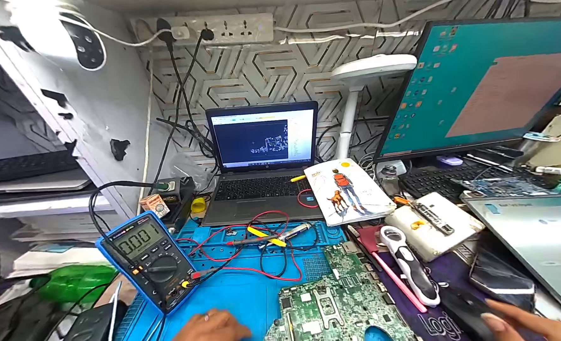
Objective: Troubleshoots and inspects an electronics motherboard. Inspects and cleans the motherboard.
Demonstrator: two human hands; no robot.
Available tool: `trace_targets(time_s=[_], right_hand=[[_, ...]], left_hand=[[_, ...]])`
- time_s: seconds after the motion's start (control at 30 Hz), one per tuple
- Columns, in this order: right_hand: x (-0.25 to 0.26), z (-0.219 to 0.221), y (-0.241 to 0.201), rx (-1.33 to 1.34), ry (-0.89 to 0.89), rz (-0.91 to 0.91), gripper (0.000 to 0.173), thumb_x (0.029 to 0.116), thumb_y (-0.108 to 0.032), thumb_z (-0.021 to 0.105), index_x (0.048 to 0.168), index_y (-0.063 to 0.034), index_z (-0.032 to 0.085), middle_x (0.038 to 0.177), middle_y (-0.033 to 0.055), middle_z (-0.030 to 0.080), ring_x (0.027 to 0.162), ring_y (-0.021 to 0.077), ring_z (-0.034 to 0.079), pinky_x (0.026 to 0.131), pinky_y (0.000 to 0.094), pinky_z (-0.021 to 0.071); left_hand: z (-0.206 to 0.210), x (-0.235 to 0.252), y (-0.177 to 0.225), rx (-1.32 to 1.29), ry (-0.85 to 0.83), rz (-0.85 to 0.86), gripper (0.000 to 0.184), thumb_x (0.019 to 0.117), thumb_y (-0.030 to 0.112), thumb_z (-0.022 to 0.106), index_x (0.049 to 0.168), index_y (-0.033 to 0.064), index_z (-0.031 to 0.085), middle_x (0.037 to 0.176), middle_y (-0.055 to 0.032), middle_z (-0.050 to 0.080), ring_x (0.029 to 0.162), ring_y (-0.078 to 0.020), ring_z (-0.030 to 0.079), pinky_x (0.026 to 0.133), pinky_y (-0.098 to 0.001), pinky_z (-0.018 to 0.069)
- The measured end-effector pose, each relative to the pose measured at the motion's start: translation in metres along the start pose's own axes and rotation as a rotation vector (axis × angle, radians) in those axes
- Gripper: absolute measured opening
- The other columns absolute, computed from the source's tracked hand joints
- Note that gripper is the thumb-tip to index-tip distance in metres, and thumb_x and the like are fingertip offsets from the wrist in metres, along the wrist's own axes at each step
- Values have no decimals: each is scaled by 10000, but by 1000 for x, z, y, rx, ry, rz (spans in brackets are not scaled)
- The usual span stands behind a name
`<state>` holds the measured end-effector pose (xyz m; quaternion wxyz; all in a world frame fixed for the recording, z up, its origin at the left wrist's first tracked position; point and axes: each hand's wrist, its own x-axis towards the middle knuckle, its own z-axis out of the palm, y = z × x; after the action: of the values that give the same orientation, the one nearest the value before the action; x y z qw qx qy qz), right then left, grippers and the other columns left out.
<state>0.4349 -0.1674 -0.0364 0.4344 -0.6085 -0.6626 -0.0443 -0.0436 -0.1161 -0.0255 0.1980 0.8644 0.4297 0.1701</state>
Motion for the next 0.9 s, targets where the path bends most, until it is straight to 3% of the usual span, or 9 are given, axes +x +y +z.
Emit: trace_targets(time_s=[0.07,0.13,0.23,0.37,0.43,0.5,0.67,0.77,0.9], right_hand=[[5,0,21,-19,-53,-30,382,997,-306,674,1217,3,708,1161,248,707,1113,345,677,996,492,530],[6,9,40,-15,-151,-15,505,985,-396,674,1317,-16,659,1301,253,658,1241,361,626,1066,525,489],[0,19,53,10,-207,-15,561,970,-418,686,1346,-4,637,1327,248,650,1259,354,621,1083,520,481],[-6,19,59,14,-227,-30,559,961,-380,691,1365,1,621,1394,280,594,1333,373,566,1130,513,445],[-11,21,58,-35,-218,0,548,966,-372,675,1368,-4,620,1406,276,590,1347,376,557,1137,509,438],[-15,23,56,-70,-189,25,534,974,-365,656,1361,2,622,1394,268,602,1339,367,566,1135,505,438],[-17,24,46,-13,-129,114,620,921,-335,728,1363,54,535,1323,269,624,1234,319,624,1061,470,498],[-19,24,53,-3,-127,90,536,923,-323,733,1275,51,582,1343,274,618,1299,327,593,1089,477,479],[-19,23,55,-17,-133,83,518,934,-347,718,1280,23,611,1346,259,627,1306,318,590,1097,472,467]], left_hand=[[-12,14,-12,-31,104,33,442,962,462,683,1170,77,746,1037,-123,730,958,-263,704,863,-496,582],[-19,35,-33,-1,246,79,432,994,498,614,1147,120,756,947,-44,725,835,-152,690,751,-376,598],[-21,65,-51,5,308,113,382,1042,471,535,1100,173,768,871,29,697,754,-54,635,689,-253,550],[-7,82,-56,147,224,62,399,1058,491,479,1084,212,763,901,21,717,791,-111,675,723,-355,580],[2,82,-55,256,270,59,397,1059,484,469,1080,214,760,898,9,720,777,-148,697,673,-405,588],[8,78,-57,309,356,112,358,1064,430,479,1071,203,756,877,9,713,739,-142,695,620,-376,583],[7,71,-59,242,459,186,303,1069,350,509,1095,172,754,855,3,690,713,-111,656,619,-309,559],[9,71,-51,199,454,239,283,1072,319,521,1118,154,747,894,-6,704,754,-104,668,659,-288,573],[10,72,-51,142,441,246,272,1072,287,524,1146,146,744,917,-8,703,775,-83,662,697,-248,568]])
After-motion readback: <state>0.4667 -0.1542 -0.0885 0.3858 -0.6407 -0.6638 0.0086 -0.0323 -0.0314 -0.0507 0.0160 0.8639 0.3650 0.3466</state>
